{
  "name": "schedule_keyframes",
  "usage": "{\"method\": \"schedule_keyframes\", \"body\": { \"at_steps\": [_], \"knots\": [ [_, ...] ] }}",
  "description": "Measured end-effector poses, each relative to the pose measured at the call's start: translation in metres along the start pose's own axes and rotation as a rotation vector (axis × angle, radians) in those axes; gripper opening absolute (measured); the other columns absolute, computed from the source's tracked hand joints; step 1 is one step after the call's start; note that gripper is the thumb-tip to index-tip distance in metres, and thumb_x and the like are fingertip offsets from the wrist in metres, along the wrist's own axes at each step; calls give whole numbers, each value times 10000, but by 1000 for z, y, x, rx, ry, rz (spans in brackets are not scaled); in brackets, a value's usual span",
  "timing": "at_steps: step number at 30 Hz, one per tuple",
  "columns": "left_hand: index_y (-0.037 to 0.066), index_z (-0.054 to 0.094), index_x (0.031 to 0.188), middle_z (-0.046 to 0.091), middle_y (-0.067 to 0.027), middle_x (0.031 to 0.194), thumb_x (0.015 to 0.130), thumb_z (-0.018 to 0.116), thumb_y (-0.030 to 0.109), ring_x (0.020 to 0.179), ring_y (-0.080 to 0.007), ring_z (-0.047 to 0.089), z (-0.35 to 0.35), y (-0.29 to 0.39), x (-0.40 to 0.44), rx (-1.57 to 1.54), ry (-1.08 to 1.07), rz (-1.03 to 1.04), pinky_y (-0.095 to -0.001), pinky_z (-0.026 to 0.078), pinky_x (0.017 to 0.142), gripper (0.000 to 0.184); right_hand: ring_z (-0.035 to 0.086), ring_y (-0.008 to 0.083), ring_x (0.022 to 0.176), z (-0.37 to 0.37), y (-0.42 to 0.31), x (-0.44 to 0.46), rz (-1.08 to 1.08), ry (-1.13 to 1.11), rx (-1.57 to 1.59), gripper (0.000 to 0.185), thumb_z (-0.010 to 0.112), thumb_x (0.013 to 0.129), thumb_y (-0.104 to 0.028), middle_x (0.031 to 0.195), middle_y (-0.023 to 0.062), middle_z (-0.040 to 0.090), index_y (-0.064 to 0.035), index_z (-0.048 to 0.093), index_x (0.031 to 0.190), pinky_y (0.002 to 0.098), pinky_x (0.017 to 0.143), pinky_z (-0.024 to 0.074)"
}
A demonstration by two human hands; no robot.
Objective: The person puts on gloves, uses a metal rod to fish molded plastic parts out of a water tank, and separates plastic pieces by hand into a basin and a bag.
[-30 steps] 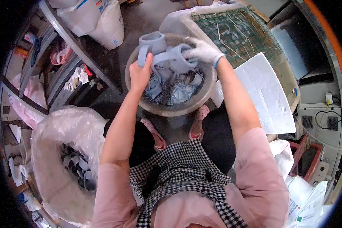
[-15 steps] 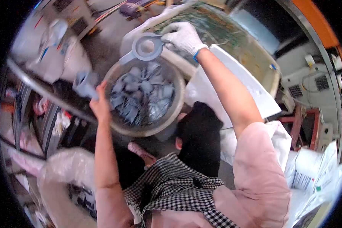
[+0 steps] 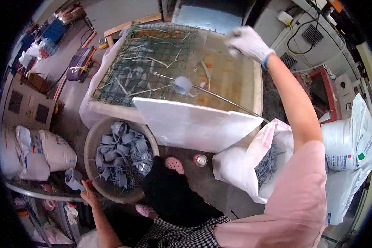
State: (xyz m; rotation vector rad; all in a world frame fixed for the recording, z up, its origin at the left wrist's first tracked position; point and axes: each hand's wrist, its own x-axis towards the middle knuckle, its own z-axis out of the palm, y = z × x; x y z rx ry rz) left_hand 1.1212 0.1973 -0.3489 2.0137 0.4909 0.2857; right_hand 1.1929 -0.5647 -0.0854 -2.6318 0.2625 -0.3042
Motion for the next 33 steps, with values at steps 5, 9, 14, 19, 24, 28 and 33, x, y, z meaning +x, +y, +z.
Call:
{"method": "schedule_keyframes", "body": {
  "at_steps": [5, 9, 14, 19, 24, 28, 33],
  "knots": [
    [-64, 653, 783, 641, -72, 738, 948, 545, 409, 674, -141, 579, 34, 46, -14, -20, -40, 37, -308, 478, 676, 513, 659, 296, 754, 29, 159, -65, 174, -457, -380, 308, 635, 742, -273, 810, 195, 674, 10, 682, 855, 375, 706, 528],
    [-41, 660, 780, 661, -70, 753, 932, 573, 413, 690, -135, 618, 46, 42, -6, 98, -125, 50, -295, 492, 671, 487, 637, 340, 974, 109, 238, -127, 242, -666, -671, 379, 645, 741, -292, 1002, 223, 655, 25, 669, 947, 393, 856, 514],
    [-36, 653, 770, 644, -40, 705, 932, 597, 348, 645, -107, 572, 58, 51, -24, 210, -190, 122, -283, 452, 622, 421, 627, 331, 1024, 160, 277, -135, 312, -560, -719, 289, 573, 803, -184, 1123, 178, 636, -42, 676, 1033, 408, 875, 512],
    [-4, 601, 760, 569, -18, 665, 954, 578, 266, 574, -109, 481, 49, 41, -40, 243, -317, 208, -311, 415, 598, 334, 649, 334, 951, 184, 300, -133, 282, -576, -783, 226, 570, 806, -181, 1014, 186, 663, -42, 696, 932, 431, 810, 527],
    [-2, 583, 707, 534, -4, 629, 958, 573, 270, 541, -90, 432, 54, 51, -54, 161, -240, 200, -301, 370, 551, 370, 635, 355, 935, 117, 267, -141, 199, -438, -540, 310, 483, 877, -162, 1009, 195, 658, -47, 598, 1141, 427, 834, 510],
    [-8, 625, 652, 552, -26, 562, 934, 601, 335, 464, -87, 422, 36, 44, -43, 244, -210, 173, -302, 343, 487, 445, 631, 346, 901, 2, 233, -190, 96, -219, -469, 368, 536, 886, -242, 976, 189, 651, -135, 553, 1238, 426, 819, 501],
    [-29, 636, 725, 616, -41, 653, 908, 628, 358, 584, -117, 543, 46, 48, -52, 268, -231, 121, -307, 426, 573, 428, 649, 319, 819, -131, 221, -268, 174, -88, -556, 285, 649, 806, -251, 843, 162, 672, -144, 683, 1068, 412, 742, 507]
  ]
}}
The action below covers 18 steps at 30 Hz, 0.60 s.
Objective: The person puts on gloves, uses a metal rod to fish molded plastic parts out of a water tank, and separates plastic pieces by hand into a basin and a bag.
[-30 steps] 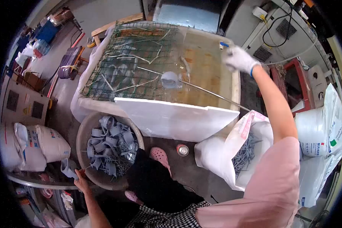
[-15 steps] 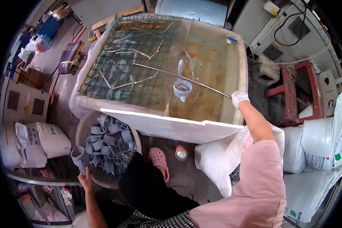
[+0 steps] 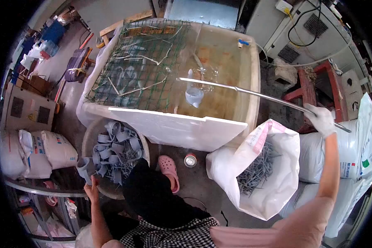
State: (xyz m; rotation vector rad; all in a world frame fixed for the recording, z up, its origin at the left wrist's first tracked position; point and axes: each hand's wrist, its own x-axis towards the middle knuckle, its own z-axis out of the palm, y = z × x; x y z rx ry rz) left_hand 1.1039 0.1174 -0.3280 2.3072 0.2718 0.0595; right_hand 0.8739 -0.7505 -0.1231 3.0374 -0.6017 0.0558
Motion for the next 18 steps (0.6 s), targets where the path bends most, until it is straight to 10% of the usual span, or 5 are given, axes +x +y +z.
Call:
{"method": "schedule_keyframes", "body": {
  "at_steps": [8, 18],
  "knots": [
    [-13, 626, 648, 602, -22, 609, 918, 616, 337, 563, -102, 538, 34, 20, -7, -77, -40, 51, -281, 430, 564, 442, 636, 336, 786, -75, -22, -38, 144, -152, -141, 294, 671, 752, -286, 809, 164, 662, -153, 712, 1011, 429, 737, 495],
    [-9, 633, 682, 619, -29, 638, 911, 629, 300, 586, -95, 551, 34, 26, -18, 21, -54, -111, -264, 423, 560, 385, 652, 314, 843, 35, -48, 8, 72, -244, 3, 289, 611, 814, -384, 883, 139, 683, -183, 714, 995, 426, 790, 512]
  ]
}}
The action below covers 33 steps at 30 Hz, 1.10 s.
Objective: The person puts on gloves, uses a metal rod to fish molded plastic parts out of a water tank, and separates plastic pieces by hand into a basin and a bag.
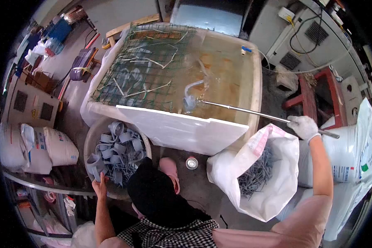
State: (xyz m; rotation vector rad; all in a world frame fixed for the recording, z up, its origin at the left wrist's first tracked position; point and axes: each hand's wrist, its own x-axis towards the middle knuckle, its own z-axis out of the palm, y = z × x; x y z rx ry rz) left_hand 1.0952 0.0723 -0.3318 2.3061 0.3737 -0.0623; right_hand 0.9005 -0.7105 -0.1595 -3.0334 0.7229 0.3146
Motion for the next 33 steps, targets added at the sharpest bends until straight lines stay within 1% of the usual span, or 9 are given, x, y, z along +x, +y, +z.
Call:
{"method": "schedule_keyframes", "body": {
  "at_steps": [3, 4, 7, 10, 13, 21, 24, 29, 33],
  "knots": [
    [0, 574, 635, 578, -33, 613, 918, 612, 344, 514, -106, 483, 4, -1, -2, -65, 45, 81, -324, 400, 515, 447, 632, 327, 934, 29, -22, 25, -30, -81, 68, 320, 577, 836, -412, 997, 141, 675, -180, 710, 1012, 422, 855, 493],
    [-2, 552, 648, 563, -26, 619, 914, 617, 340, 518, -114, 474, 6, -4, -1, -177, 31, 37, -323, 388, 512, 439, 625, 334, 956, 38, -29, 35, -18, -113, 102, 333, 571, 839, -415, 1015, 148, 670, -175, 705, 1028, 422, 874, 485],
    [-8, 576, 703, 585, -36, 641, 916, 615, 343, 529, -125, 504, 3, -22, 9, -137, 1, 30, -325, 413, 531, 413, 586, 354, 1058, 61, -58, 70, 65, -220, 195, 375, 542, 858, -407, 1095, 171, 645, -162, 674, 1109, 414, 928, 456],
    [-6, 591, 741, 603, -44, 653, 912, 619, 358, 569, -131, 547, 3, 1, 0, -20, 4, 46, -324, 438, 567, 404, 583, 350, 1067, 81, -85, 110, 17, -268, 232, 379, 524, 876, -410, 1116, 173, 635, -155, 669, 1117, 412, 929, 455],
    [2, 606, 696, 595, -13, 634, 903, 645, 295, 584, -99, 537, 13, -5, 1, -142, 52, 40, -284, 422, 567, 361, 582, 371, 1058, 107, -116, 152, -36, -269, 185, 392, 529, 873, -432, 1117, 168, 634, -182, 649, 1150, 429, 923, 455],
    [-1, 655, 726, 627, -22, 643, 886, 667, 311, 602, -91, 559, 33, 8, 5, -167, 42, -1, -273, 430, 571, 351, 584, 374, 1055, 134, -185, 198, -145, -206, 302, 362, 506, 889, -415, 1125, 164, 631, -187, 649, 1132, 437, 915, 461],
    [-4, 666, 736, 641, -21, 655, 883, 669, 291, 611, -88, 569, 28, 8, 3, -60, 5, 92, -275, 443, 587, 329, 588, 377, 1035, 104, -169, 179, -123, -97, 229, 370, 524, 880, -430, 1099, 177, 632, -184, 651, 1126, 434, 905, 466],
    [-6, 661, 721, 639, -41, 645, 879, 672, 285, 598, -117, 586, 13, -13, 2, -106, 19, 67, -287, 455, 589, 331, 633, 347, 928, 28, -68, 107, -92, 69, 38, 371, 583, 833, -448, 971, 155, 673, -151, 704, 1018, 407, 835, 504],
    [-3, 636, 671, 606, -48, 591, 874, 671, 322, 555, -137, 577, 9, -13, -9, -101, 38, 99, -301, 450, 559, 385, 629, 362, 757, -45, -8, 23, 55, 117, -27, 296, 630, 826, -352, 787, 200, 636, -72, 709, 878, 427, 660, 472]
  ]
}}
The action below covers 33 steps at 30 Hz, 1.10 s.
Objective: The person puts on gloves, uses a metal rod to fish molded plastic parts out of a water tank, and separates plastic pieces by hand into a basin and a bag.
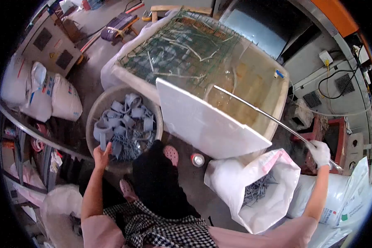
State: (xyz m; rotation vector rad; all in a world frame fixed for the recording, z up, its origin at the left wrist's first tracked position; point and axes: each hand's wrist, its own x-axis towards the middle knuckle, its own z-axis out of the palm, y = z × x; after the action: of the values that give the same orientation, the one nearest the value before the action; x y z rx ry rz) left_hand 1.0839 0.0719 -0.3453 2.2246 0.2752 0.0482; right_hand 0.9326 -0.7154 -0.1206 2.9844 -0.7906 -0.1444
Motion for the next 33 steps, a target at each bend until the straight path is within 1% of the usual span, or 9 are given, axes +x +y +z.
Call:
{"method": "schedule_keyframes", "body": {
  "at_steps": [4, 8, 12, 15, 18, 22, 28, 30, 33],
  "knots": [
    [5, 611, 638, 566, -41, 536, 863, 674, 368, 502, -138, 545, -2, 3, 3, 141, -73, -111, -320, 431, 516, 431, 600, 359, 675, -19, 56, -33, 88, -36, 46, 319, 633, 830, -318, 735, 209, 616, -3, 682, 835, 396, 631, 452],
    [-13, 612, 639, 558, -70, 534, 849, 669, 432, 523, -169, 563, -8, 29, -8, 202, 13, -110, -347, 429, 527, 495, 458, 111, 636, 9, 50, -14, -8, -32, 258, 302, 599, 899, -229, 624, 89, 511, 66, 616, 833, 320, 616, 421],
    [-46, 645, 719, 525, -109, 530, 832, 678, 463, 528, -169, 554, -41, 29, -12, 239, 79, -71, -350, 427, 534, 522, 539, 175, 684, 80, -29, 33, -201, 11, 440, 356, 562, 916, -306, 766, 175, 630, 38, 645, 947, 341, 691, 448],
    [-39, 670, 775, 521, -38, 551, 831, 679, 479, 563, -86, 466, -93, 27, -23, 131, 209, -121, -326, 414, 531, 521, 575, 450, 854, 160, -58, 78, -318, -52, 256, 345, 535, 906, -324, 900, 257, 619, 7, 632, 907, 460, 725, 464],
    [-29, 674, 802, 525, 25, 599, 835, 677, 486, 590, -70, 430, -171, 9, -67, 147, 422, -65, -318, 400, 532, 515, 617, 418, 898, 227, -53, 121, -521, -254, -132, 250, 571, 845, -274, 935, 262, 640, -46, 669, 881, 463, 735, 486],
    [-80, 650, 813, 580, -50, 665, 825, 681, 477, 640, -98, 488, -275, -33, -185, 378, 513, -513, -330, 434, 602, 558, 590, 341, 736, 256, -12, 210, -178, -162, 320, 318, 608, 843, -252, 858, 258, 643, 16, 651, 1008, 398, 740, 482],
    [-93, 646, 865, 650, -253, 806, 752, 673, 590, 807, -363, 642, -324, -169, -324, 698, 529, -862, -420, 481, 748, 693, 583, 330, 1061, 2, -266, 130, -470, 542, 317, 405, 558, 899, -307, 1151, 215, 609, 8, 599, 1150, 391, 913, 433],
    [-58, 619, 1037, 644, -252, 1010, 746, 677, 592, 958, -383, 615, -322, -223, -339, 922, 510, -863, -419, 478, 837, 715, 588, 317, 1052, -29, -366, 94, -660, 556, 278, 371, 547, 902, -262, 1144, 188, 617, -11, 593, 1170, 379, 927, 433],
    [-27, 596, 1133, 612, -244, 1099, 794, 696, 453, 1058, -383, 566, -303, -162, -250, 831, 586, -599, -424, 437, 924, 596, 608, 329, 994, -7, -537, 8, -1049, 217, 406, 346, 564, 859, -165, 1105, 179, 625, -24, 590, 1174, 390, 881, 469]
  ]
}}
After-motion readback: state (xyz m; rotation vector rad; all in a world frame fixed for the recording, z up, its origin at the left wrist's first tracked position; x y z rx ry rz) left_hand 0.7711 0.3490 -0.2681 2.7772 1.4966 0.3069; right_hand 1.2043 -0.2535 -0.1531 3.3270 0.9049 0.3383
